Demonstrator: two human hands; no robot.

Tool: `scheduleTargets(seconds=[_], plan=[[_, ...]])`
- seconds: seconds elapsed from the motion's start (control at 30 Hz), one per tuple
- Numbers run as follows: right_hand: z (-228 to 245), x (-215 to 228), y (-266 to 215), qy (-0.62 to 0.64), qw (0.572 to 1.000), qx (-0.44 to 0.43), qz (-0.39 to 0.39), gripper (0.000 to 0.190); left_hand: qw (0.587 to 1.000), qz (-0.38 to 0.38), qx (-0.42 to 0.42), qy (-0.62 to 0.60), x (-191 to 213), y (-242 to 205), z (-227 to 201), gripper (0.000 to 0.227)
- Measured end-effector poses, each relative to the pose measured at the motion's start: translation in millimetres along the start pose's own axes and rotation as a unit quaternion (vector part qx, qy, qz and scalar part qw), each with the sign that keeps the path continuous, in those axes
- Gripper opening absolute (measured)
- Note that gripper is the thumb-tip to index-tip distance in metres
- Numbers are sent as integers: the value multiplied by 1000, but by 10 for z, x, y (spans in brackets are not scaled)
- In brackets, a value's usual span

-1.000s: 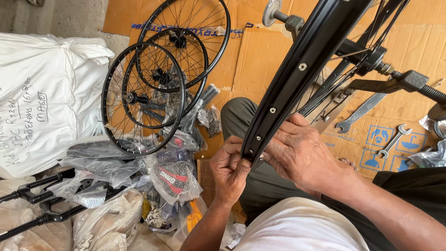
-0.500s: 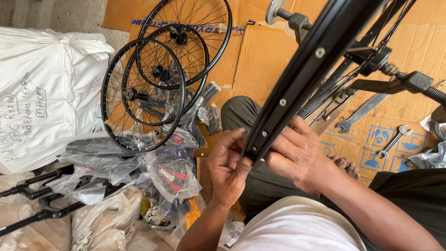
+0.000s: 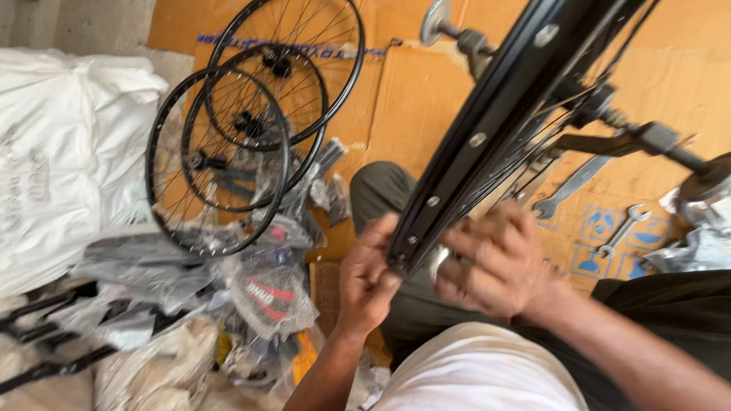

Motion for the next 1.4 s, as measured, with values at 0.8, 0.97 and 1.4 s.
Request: scheduleTargets(seconds=[0.8,0.97,1.4], plan=[[-2463,-904,-3790,240,515,-637,-522,69,930,-192,208,-234,1082,-313,2405,66],[-2532,-929,-3824,228,528,-635,-517,73,963,-137,9,-233,582,-161,1522,95],[-2595,-938,-4248,203,550,-638,-499,61,994,-92,57,25,52,-256,555,100]])
Point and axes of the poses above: each hand's wrist, its own y-axis towards the middle knuckle, its own x-axis out of the back of the hand, z = x × y, the point moved 8 cm from there along y, towards the middle knuckle, and after that the axes turned 15 degrees about y, right-handed, at the moved point
